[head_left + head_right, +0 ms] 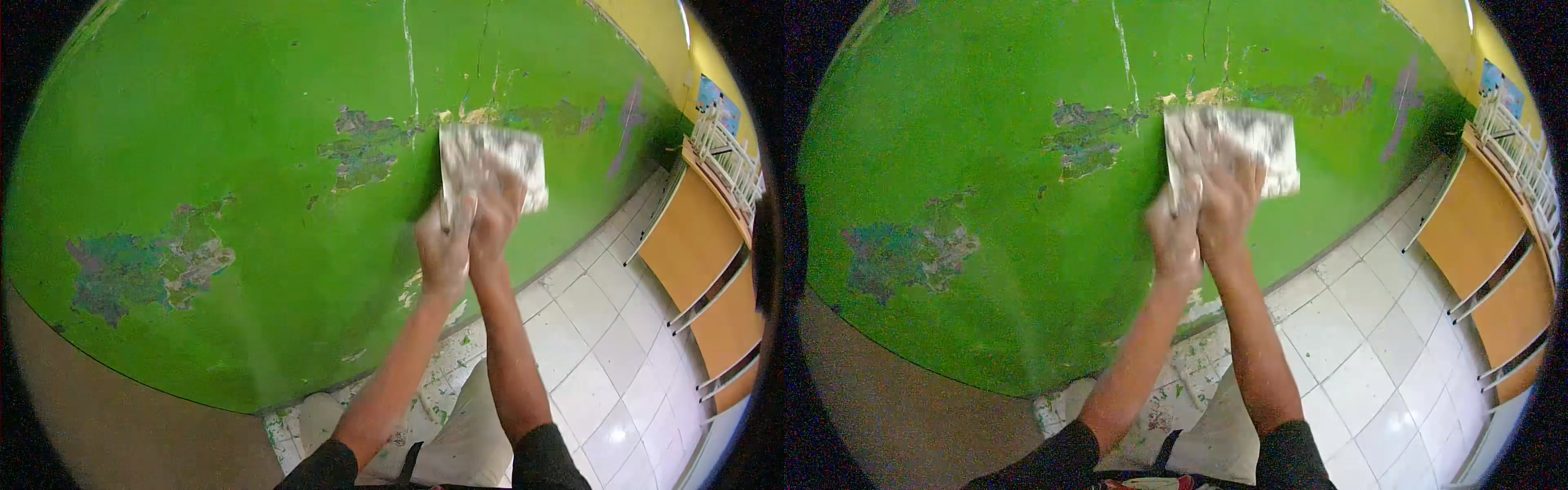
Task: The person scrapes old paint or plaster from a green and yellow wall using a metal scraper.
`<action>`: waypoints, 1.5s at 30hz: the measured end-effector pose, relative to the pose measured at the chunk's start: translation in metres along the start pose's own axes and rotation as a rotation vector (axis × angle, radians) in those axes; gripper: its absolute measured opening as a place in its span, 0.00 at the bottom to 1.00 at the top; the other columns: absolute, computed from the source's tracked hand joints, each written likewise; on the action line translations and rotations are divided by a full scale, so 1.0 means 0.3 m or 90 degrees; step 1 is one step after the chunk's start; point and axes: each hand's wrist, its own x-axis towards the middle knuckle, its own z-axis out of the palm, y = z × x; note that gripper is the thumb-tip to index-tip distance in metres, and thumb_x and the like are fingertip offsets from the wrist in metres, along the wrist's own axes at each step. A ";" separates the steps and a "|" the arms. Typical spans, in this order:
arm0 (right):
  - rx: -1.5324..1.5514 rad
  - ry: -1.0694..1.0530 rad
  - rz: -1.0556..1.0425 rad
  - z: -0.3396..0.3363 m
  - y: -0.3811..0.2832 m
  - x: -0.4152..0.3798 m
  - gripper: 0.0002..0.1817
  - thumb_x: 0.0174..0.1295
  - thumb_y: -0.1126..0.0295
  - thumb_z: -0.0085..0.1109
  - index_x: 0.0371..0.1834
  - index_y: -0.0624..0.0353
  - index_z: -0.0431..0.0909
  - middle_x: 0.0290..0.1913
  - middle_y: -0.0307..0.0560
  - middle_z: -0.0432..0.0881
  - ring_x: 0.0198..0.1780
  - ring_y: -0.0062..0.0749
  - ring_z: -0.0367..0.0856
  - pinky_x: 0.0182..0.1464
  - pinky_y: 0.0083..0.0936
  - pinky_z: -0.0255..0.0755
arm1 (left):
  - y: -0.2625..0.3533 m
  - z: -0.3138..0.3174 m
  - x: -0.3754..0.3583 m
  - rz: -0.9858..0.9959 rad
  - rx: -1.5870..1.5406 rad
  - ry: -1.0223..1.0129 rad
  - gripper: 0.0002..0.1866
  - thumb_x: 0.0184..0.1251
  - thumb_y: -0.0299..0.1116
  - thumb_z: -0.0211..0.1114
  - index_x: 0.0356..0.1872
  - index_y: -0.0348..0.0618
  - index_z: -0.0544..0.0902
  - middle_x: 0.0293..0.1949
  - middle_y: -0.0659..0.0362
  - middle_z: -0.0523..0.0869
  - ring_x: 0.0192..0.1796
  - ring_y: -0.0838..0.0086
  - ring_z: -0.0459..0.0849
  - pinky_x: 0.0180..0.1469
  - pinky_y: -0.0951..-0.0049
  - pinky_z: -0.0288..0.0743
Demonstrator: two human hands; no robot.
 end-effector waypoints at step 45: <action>-0.012 -0.245 0.164 -0.031 -0.214 -0.866 0.18 0.62 0.63 0.58 0.54 0.44 0.88 0.59 0.35 0.86 0.62 0.40 0.76 0.60 0.49 0.61 | -0.398 -0.494 -0.602 -0.361 -0.065 0.064 0.12 0.73 0.38 0.69 0.41 0.38 0.85 0.39 0.65 0.85 0.40 0.84 0.78 0.43 0.76 0.74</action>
